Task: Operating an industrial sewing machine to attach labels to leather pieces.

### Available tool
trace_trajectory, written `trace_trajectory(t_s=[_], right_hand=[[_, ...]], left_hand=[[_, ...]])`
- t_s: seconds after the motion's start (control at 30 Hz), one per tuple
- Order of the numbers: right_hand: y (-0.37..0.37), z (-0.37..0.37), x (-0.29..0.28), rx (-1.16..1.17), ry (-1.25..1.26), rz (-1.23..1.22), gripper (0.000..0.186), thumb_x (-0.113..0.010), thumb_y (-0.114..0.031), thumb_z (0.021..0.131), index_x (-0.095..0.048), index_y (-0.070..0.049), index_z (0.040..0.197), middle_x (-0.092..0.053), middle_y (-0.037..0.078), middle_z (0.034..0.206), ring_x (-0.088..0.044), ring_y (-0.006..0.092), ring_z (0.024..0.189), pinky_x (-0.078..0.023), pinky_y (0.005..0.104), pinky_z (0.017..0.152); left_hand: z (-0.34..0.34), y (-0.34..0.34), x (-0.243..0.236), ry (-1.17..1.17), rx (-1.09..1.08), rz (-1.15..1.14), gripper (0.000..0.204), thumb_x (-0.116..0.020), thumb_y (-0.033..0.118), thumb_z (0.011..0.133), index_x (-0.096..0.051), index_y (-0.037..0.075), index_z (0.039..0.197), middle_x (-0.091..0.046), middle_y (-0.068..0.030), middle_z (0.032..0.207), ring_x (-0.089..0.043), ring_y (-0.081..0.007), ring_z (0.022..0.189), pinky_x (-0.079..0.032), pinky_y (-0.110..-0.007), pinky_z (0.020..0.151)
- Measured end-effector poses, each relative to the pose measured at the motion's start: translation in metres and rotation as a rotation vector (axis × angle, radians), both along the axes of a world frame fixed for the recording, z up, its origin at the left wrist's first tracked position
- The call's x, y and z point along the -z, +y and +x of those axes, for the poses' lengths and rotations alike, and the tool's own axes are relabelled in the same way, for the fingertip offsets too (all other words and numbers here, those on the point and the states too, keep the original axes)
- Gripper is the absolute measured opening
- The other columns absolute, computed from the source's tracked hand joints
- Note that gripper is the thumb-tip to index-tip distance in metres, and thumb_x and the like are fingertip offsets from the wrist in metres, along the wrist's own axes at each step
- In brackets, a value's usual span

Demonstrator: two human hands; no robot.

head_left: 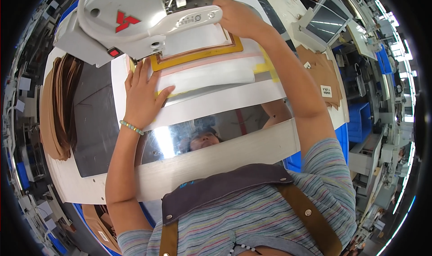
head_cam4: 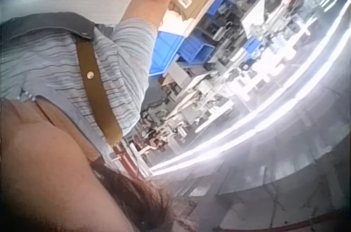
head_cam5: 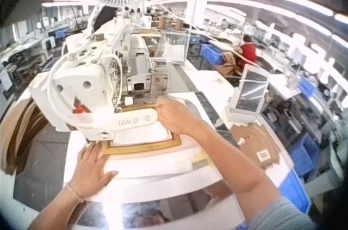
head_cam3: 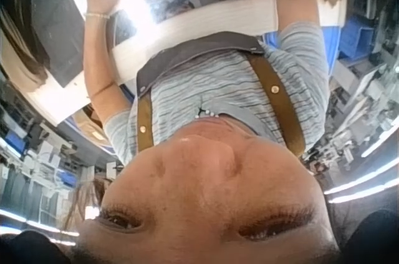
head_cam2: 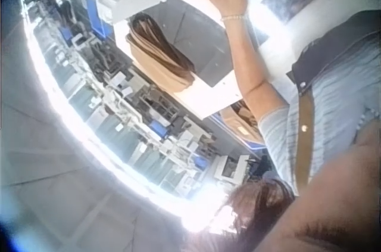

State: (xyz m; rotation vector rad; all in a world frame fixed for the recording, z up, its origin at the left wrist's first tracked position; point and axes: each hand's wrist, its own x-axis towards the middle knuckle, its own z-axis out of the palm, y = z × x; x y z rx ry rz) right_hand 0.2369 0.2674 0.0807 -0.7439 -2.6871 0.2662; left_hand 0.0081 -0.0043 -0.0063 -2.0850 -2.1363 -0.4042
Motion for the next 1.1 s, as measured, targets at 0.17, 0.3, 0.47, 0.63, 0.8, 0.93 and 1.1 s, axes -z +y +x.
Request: trace_trajectory(t_s=[0.17, 0.3, 0.47, 0.63, 0.8, 0.93, 1.1], right_hand=[[-0.032, -0.050, 0.015, -0.233, 0.200, -0.670, 0.023, -0.054, -0.017, 0.104, -0.072, -0.004, 0.104, -0.077, 0.008, 0.098, -0.072, 0.0167, 0.093, -0.057, 0.0337, 0.088], [-0.069, -0.087, 0.025, -0.202, -0.032, -0.703, 0.025, -0.057, -0.018, 0.104, -0.074, -0.002, 0.111, -0.078, 0.015, 0.103, -0.073, 0.0240, 0.096, -0.057, 0.0382, 0.090], [-0.064, -0.048, 0.034, -0.200, 0.110, -0.536, 0.024, -0.054, -0.008, 0.102, -0.071, 0.003, 0.115, -0.073, 0.016, 0.112, -0.068, 0.0219, 0.105, -0.052, 0.0357, 0.094], [-0.033, 0.015, 0.069, -0.103, 0.350, -0.481, 0.025, -0.051, -0.003, 0.101, -0.070, 0.001, 0.117, -0.072, 0.007, 0.117, -0.062, 0.0147, 0.107, -0.048, 0.0304, 0.095], [-0.031, 0.009, 0.079, -0.030, 0.537, -0.539, 0.023, -0.054, -0.003, 0.104, -0.072, 0.001, 0.117, -0.075, 0.008, 0.121, -0.063, 0.0132, 0.104, -0.048, 0.0262, 0.092], [-0.042, 0.007, 0.071, 0.044, 0.449, -0.411, 0.022, -0.059, -0.002, 0.101, -0.076, -0.002, 0.113, -0.075, 0.012, 0.116, -0.067, 0.0164, 0.095, -0.052, 0.0302, 0.085], [-0.042, 0.007, 0.069, -0.001, 0.463, -0.389, 0.020, -0.061, -0.003, 0.100, -0.076, -0.003, 0.112, -0.075, 0.012, 0.118, -0.065, 0.0172, 0.092, -0.051, 0.0303, 0.083]], left_hand=[[0.000, 0.005, 0.000, -0.021, 0.035, 0.033, 0.069, -0.062, 0.058, 0.102, -0.063, 0.004, 0.145, -0.041, -0.0260, 0.167, -0.035, -0.0432, 0.156, -0.022, -0.059, 0.127], [0.002, -0.005, -0.010, -0.053, -0.011, -0.018, 0.069, -0.059, 0.055, 0.104, -0.060, 0.001, 0.148, -0.037, -0.0257, 0.169, -0.030, -0.0420, 0.159, -0.020, -0.057, 0.129], [-0.042, -0.026, -0.038, -0.018, -0.013, 0.001, 0.067, -0.063, 0.049, 0.103, -0.057, 0.002, 0.150, -0.048, -0.0211, 0.163, -0.033, -0.0405, 0.158, -0.028, -0.054, 0.127], [-0.218, -0.062, -0.081, 0.222, -0.385, 0.372, 0.029, -0.070, 0.021, 0.097, -0.071, -0.001, 0.117, -0.074, -0.0220, 0.113, -0.069, -0.0421, 0.109, -0.056, -0.050, 0.093], [-0.357, -0.128, -0.073, 0.280, -0.861, 0.160, 0.023, -0.065, 0.012, 0.094, -0.077, 0.002, 0.112, -0.075, -0.0255, 0.111, -0.070, -0.0445, 0.108, -0.055, -0.053, 0.095], [-0.375, -0.117, -0.076, 0.157, -0.831, -0.087, 0.023, -0.064, 0.013, 0.092, -0.080, 0.005, 0.108, -0.076, -0.0231, 0.112, -0.071, -0.0424, 0.109, -0.056, -0.051, 0.096], [-0.400, -0.140, -0.077, 0.071, -0.937, -0.018, 0.024, -0.071, 0.027, 0.094, -0.083, 0.010, 0.108, -0.080, -0.0189, 0.105, -0.076, -0.0364, 0.101, -0.059, -0.046, 0.093]])
